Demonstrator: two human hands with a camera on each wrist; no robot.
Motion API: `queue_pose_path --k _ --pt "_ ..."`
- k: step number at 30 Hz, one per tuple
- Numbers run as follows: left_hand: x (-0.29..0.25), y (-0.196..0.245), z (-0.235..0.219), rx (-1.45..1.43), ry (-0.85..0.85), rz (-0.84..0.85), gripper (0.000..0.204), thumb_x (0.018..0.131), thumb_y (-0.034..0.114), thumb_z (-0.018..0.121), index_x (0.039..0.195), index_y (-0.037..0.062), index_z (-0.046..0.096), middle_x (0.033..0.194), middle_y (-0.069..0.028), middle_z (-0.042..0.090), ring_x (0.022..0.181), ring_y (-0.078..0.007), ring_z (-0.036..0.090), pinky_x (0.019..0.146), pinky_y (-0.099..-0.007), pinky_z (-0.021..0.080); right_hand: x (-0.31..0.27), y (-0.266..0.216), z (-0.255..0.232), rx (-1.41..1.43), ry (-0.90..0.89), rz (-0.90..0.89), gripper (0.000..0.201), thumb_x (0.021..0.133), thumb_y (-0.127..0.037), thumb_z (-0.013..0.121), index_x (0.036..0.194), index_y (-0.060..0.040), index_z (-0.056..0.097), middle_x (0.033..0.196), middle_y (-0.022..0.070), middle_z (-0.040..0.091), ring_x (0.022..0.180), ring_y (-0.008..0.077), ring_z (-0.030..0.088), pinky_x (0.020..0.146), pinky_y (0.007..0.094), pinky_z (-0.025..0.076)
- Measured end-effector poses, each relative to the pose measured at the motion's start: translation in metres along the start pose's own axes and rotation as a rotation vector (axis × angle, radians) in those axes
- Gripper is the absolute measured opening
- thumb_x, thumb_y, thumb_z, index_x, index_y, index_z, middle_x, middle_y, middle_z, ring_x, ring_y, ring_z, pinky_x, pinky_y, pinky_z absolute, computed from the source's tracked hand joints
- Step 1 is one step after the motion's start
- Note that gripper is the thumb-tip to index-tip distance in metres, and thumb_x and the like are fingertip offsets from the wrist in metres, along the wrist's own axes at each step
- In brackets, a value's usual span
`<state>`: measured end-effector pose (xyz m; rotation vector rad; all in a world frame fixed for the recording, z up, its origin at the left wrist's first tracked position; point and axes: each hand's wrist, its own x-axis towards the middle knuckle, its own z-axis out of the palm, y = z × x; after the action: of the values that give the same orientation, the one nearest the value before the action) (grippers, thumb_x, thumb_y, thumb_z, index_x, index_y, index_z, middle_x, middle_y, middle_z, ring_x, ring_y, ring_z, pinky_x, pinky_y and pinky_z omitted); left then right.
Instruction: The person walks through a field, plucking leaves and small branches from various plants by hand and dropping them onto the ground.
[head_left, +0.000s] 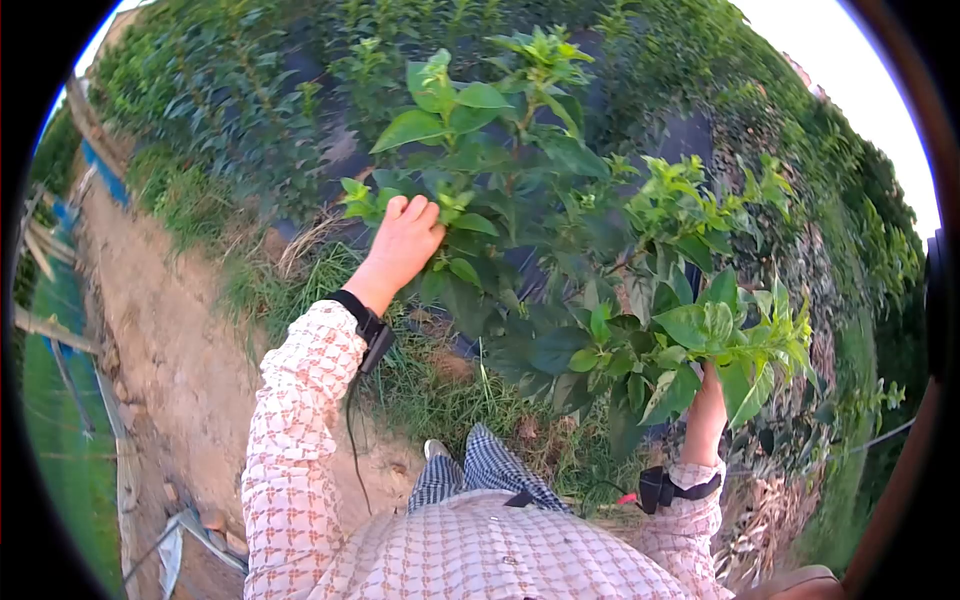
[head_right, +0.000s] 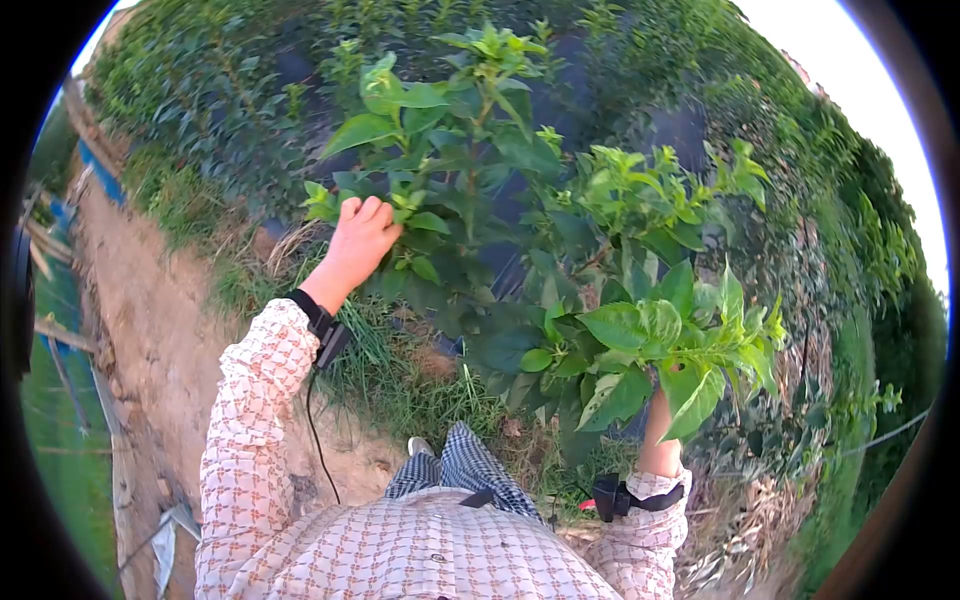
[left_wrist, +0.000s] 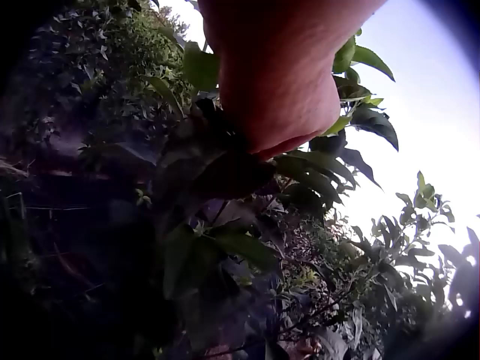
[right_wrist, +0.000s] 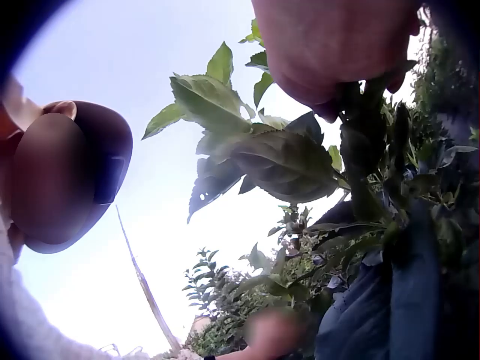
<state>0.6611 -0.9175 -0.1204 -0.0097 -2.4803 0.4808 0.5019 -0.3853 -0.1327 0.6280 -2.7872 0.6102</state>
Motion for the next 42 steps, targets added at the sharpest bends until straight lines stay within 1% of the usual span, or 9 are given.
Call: queue_pose_path --k 5,11,16,20,24,29,34,38,42 --pt "0.005 -0.015 0.012 0.04 -0.048 0.059 0.007 0.071 0.016 0.063 0.074 0.013 0.069 0.091 -0.002 0.059 0.101 -0.0211 0.051 0.091 -0.0392 0.037 -0.019 0.022 -0.002 -0.064 0.074 0.051 0.042 0.095 -0.006 0.05 0.137 0.0004 0.052 0.127 0.0182 0.064 0.113 0.0312 0.062 0.095 0.0354 0.046" --pt "0.002 -0.023 0.003 -0.199 -0.048 -0.118 0.013 0.078 0.01 0.064 0.09 0.0125 0.065 0.091 -0.0028 0.06 0.096 -0.0221 0.054 0.088 -0.0394 0.036 -0.005 -0.082 -0.053 0.408 0.311 0.135 0.023 0.098 -0.014 0.056 0.109 0.0037 0.066 0.105 0.0149 0.067 0.09 0.0286 0.061 0.085 0.0377 0.047" --pt "-0.007 -0.038 -0.039 -0.484 0.118 -0.383 0.012 0.082 0.009 0.071 0.092 0.0124 0.066 0.09 -0.0009 0.065 0.09 -0.0216 0.059 0.084 -0.0374 0.036 -0.005 -0.088 -0.05 0.573 0.403 0.008 0.037 0.093 -0.008 0.068 0.126 0.003 0.058 0.119 0.0108 0.064 0.104 0.0171 0.061 0.095 0.0308 0.048" --pt "-0.041 -0.081 -0.082 -0.416 0.258 -0.462 0.014 0.082 0.009 0.072 0.096 0.0129 0.069 0.091 0.0005 0.067 0.092 -0.02 0.06 0.085 -0.0366 0.038 -0.007 -0.128 -0.067 0.97 0.477 0.213 0.032 0.096 -0.009 0.063 0.126 0.002 0.061 0.112 0.0051 0.065 0.098 0.0109 0.06 0.089 0.0245 0.047" --pt "-0.102 -0.126 -0.073 -0.154 -0.046 -0.602 0.045 0.081 0.007 0.071 0.125 0.0167 0.064 0.113 -0.0023 0.063 0.102 -0.0236 0.059 0.091 -0.0412 0.04 -0.028 -0.18 -0.083 0.836 0.766 0.221 0.033 0.098 -0.012 0.062 0.13 -0.0037 0.06 0.103 -0.0014 0.058 0.09 0.0076 0.052 0.083 0.0221 0.042" --pt "-0.112 -0.126 -0.036 -0.915 -0.008 -0.767 0.058 0.081 0.028 0.078 0.133 0.012 0.058 0.112 -0.006 0.061 0.094 -0.0171 0.06 0.088 -0.036 0.048 -0.052 -0.259 -0.084 0.771 0.993 0.1 0.019 0.099 -0.009 0.057 0.116 -0.0023 0.062 0.099 -0.0015 0.058 0.086 0.008 0.051 0.078 0.0227 0.042" --pt "-0.083 -0.099 -0.025 -1.092 -0.009 -0.642 0.064 0.076 0.023 0.083 0.134 0.0142 0.057 0.114 -0.0087 0.057 0.089 -0.0193 0.061 0.082 -0.0321 0.05 -0.076 -0.349 -0.059 0.733 0.412 -0.021 0.011 0.094 -0.003 0.058 0.104 0.0004 0.063 0.092 0.0 0.058 0.083 0.0086 0.051 0.074 0.0227 0.042" --pt "-0.07 -0.071 -0.031 -1.229 0.042 -0.668 0.02 0.08 0.001 0.073 0.099 0.0062 0.071 0.091 -0.0057 0.062 0.079 -0.0171 0.062 0.07 -0.0273 0.05 -0.068 -0.379 -0.014 0.712 0.131 -0.03 0.014 0.09 -0.003 0.067 0.104 -0.0015 0.067 0.091 0.003 0.063 0.085 0.0113 0.057 0.081 0.0257 0.046" --pt "-0.092 -0.024 -0.059 -1.318 0.103 -0.28 0.026 0.076 -0.002 0.072 0.101 0.0075 0.07 0.098 -0.008 0.063 0.083 -0.021 0.065 0.071 -0.0308 0.053 -0.067 -0.378 0.039 0.685 -0.023 0.147 0.024 0.088 -0.018 0.074 0.107 -0.003 0.069 0.089 0.0027 0.067 0.086 0.012 0.06 0.083 0.0281 0.048"
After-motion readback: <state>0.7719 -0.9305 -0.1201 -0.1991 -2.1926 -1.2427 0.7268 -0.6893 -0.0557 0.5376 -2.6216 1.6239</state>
